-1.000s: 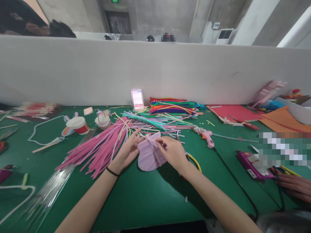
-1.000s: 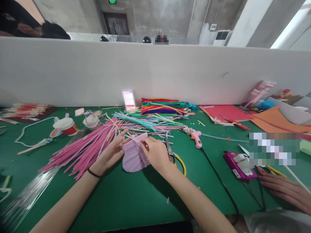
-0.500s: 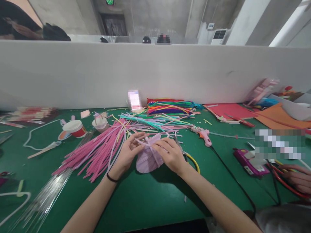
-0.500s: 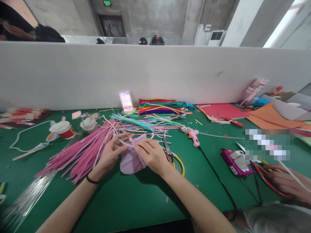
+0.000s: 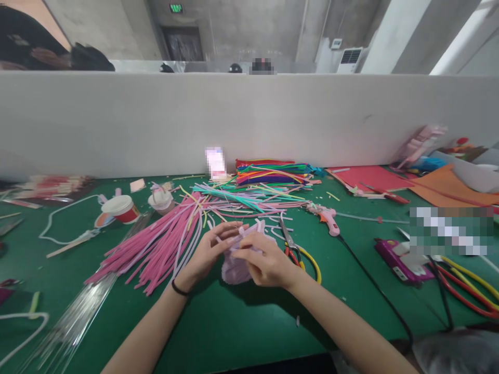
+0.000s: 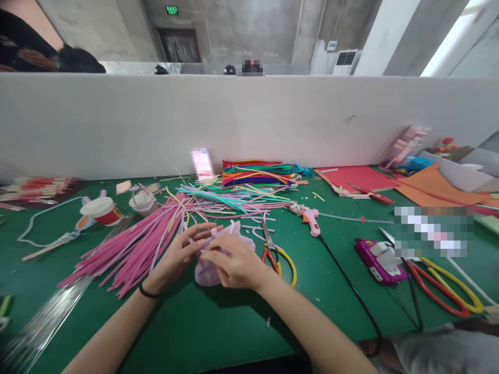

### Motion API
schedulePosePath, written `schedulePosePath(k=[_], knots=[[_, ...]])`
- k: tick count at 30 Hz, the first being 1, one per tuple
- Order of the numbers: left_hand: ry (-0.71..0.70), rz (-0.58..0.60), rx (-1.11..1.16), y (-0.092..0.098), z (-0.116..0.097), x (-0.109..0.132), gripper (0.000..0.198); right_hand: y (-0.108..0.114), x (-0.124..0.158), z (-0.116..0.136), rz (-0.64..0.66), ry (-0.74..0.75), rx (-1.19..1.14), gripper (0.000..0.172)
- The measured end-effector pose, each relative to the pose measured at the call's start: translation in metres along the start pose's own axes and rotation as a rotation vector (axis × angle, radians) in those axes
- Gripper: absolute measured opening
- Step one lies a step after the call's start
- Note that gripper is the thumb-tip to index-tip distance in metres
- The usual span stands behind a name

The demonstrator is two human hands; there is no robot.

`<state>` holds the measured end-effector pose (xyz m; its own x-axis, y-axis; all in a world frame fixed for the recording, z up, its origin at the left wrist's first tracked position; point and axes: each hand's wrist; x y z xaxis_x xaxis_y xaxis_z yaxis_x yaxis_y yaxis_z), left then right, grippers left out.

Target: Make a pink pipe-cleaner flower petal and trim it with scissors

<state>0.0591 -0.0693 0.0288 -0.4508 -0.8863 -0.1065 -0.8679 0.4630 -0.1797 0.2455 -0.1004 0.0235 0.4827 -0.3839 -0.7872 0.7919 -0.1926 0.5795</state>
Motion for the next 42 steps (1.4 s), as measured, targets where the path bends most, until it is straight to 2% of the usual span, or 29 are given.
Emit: schedulePosePath(k=[5,10,13,17,22,25,28,30,37,40,42], knots=[[-0.009,-0.004,-0.029,0.002,0.003,0.0,0.044,0.003,0.003,-0.011,-0.079,-0.158,-0.071,0.036],[0.021,-0.065,-0.119,-0.001,0.004,0.0,0.046,0.008,0.005,-0.016,-0.206,-0.314,-0.086,0.024],[0.015,-0.093,-0.126,-0.004,0.005,-0.002,0.045,0.01,0.007,-0.014,-0.188,-0.367,-0.149,0.027],[0.01,-0.191,-0.143,-0.005,0.013,-0.006,0.041,0.01,0.009,-0.014,-0.148,-0.388,-0.18,0.039],[0.025,-0.287,-0.141,-0.001,0.023,-0.012,0.038,0.004,0.016,-0.027,-0.215,-0.542,-0.122,0.044],[0.039,-0.309,-0.102,0.002,0.023,-0.013,0.036,0.001,0.021,-0.034,-0.227,-0.727,-0.256,0.052],[0.064,-0.293,-0.052,0.005,0.021,-0.013,0.036,-0.001,0.022,-0.037,-0.197,-0.853,-0.416,0.048],[0.071,-0.28,-0.042,0.005,0.02,-0.013,0.037,-0.001,0.022,-0.036,-0.202,-0.884,-0.468,0.044],[0.072,-0.219,-0.082,0.0,0.019,-0.01,0.04,-0.011,0.02,-0.036,-0.356,-1.004,-0.6,0.04],[0.056,-0.277,-0.128,-0.001,0.021,-0.011,0.042,-0.014,0.022,-0.037,-0.367,-1.044,-0.655,0.041],[0.054,-0.322,-0.145,-0.001,0.022,-0.012,0.044,-0.017,0.025,-0.038,-0.322,-1.098,-0.733,0.045]])
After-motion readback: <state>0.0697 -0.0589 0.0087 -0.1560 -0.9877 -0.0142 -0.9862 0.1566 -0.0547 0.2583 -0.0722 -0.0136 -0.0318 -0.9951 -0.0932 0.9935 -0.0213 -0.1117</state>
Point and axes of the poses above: each hand's wrist, its own x-axis away from the middle knuckle, its own y-axis out of the back of the hand, z = x × y, and after that the axes turned 3 degrees about -x, right-handed
